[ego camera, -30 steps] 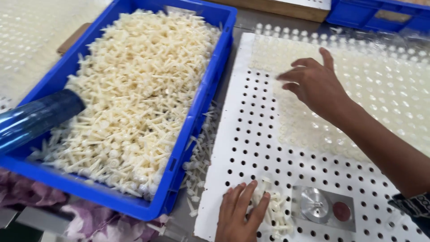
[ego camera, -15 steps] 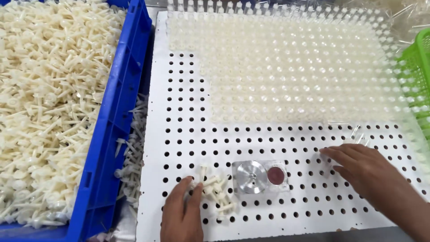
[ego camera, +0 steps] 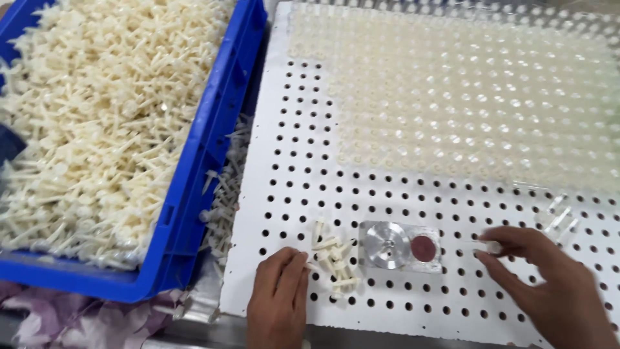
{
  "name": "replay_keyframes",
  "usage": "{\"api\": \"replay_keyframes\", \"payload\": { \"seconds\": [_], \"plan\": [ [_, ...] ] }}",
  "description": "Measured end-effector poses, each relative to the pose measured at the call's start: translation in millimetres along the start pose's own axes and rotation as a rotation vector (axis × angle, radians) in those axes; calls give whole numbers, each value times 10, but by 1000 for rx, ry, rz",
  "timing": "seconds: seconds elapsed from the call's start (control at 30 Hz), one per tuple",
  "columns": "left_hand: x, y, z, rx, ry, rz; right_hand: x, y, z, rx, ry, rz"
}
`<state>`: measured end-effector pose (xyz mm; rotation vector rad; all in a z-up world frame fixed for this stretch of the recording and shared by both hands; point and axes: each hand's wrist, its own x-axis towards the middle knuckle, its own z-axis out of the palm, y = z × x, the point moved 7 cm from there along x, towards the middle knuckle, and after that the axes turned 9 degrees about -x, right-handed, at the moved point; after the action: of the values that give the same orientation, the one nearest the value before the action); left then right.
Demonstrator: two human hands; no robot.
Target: The recorder is assembling small plastic medical or laboratory vial components by inserting white caps into clear tubes and placing them into a tray.
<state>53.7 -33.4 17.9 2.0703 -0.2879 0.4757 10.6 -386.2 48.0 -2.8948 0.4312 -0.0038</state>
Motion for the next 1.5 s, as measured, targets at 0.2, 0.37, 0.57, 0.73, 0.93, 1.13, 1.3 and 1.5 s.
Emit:
{"api": "replay_keyframes", "payload": {
  "seconds": [0.2,0.37,0.57,0.73,0.93,1.13,1.3,1.5],
  "plan": [
    [-6,-43,15,-71,-4,-26,-68,-514,-295,175,146,-236],
    [12,-25,-14,-111,-8,-26,30,-803,-246,34,27,-172],
    [10,-25,-11,-139,-20,-31,111,-795,-173,-41,-46,-156],
    [-23,-10,-66,-114,-6,-30,141,-725,-128,-45,-49,-117],
    [-335,-367,144,-822,-76,-418,-47,-403,52,301,-2,-283],
    [-726,-412,679,-1630,-293,-919,-330,-750,224,684,-130,-381],
    [-953,-357,845,-1673,-408,-1133,-399,-845,336,1027,-228,-290],
    [-815,-193,741,-1513,-343,-865,-423,-636,627,1140,-274,-218]
  ]
}}
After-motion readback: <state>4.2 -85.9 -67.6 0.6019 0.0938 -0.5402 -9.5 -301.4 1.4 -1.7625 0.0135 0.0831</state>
